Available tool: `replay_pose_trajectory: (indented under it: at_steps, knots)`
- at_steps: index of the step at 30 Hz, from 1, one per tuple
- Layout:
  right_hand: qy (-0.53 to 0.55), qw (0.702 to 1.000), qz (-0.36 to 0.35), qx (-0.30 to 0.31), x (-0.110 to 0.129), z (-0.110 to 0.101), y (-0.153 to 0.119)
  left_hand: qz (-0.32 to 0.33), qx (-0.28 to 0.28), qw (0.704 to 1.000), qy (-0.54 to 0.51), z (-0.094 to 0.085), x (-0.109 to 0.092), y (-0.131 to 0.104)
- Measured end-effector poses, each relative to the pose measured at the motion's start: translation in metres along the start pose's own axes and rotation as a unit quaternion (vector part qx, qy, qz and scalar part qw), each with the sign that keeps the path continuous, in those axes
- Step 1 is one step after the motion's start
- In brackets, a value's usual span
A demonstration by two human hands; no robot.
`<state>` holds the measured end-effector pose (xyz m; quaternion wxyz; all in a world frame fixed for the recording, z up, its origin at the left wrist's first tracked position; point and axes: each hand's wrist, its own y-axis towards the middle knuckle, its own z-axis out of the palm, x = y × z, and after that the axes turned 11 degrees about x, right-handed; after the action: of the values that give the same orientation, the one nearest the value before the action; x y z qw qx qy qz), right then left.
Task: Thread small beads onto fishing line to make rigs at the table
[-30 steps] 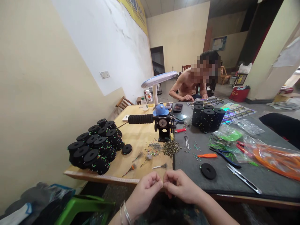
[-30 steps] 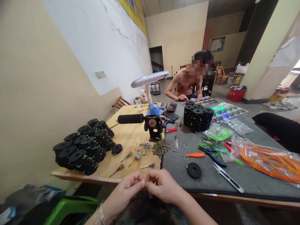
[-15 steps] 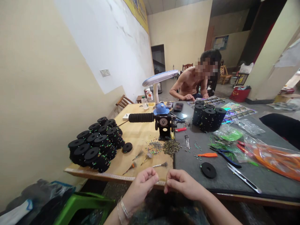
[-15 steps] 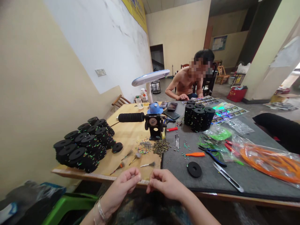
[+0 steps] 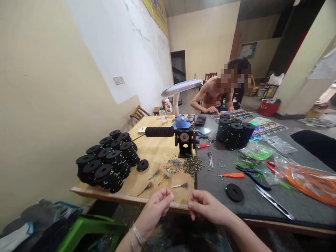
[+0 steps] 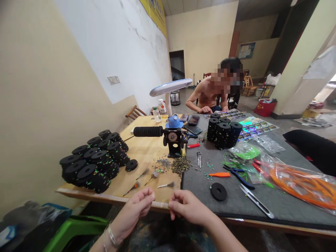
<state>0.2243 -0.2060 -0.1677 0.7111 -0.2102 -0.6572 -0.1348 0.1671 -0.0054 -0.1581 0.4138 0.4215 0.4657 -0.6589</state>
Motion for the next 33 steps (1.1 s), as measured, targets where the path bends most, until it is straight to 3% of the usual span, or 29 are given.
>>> replay_pose_trajectory:
  at_steps: [5, 9, 11, 19, 26, 33]
  knots:
    - [-0.021, 0.999, 0.009, -0.028, 0.004, -0.003, 0.001, 0.018, -0.042, 0.994, 0.101, -0.007, 0.002, 0.001]
    - [-0.03, 0.998, 0.026, -0.05, 0.0, -0.004, 0.006, 0.08, -0.101, 0.941, 0.314, -0.005, -0.002, -0.002]
    - [-0.034, 0.998, 0.023, -0.051, -0.002, -0.004, 0.009, 0.099, -0.11, 0.92, 0.364, 0.001, -0.005, -0.004]
    - [0.019, 1.0, 0.009, -0.017, 0.001, -0.003, 0.008, 0.08, 0.071, 0.957, 0.268, 0.033, -0.008, 0.009]
    - [0.024, 0.999, 0.028, -0.032, 0.007, -0.01, -0.004, 0.058, 0.053, 0.956, 0.284, 0.026, 0.001, 0.019]
    - [0.051, 0.998, 0.028, -0.026, 0.002, -0.013, -0.011, 0.019, 0.08, 0.977, 0.195, 0.025, 0.002, 0.025]
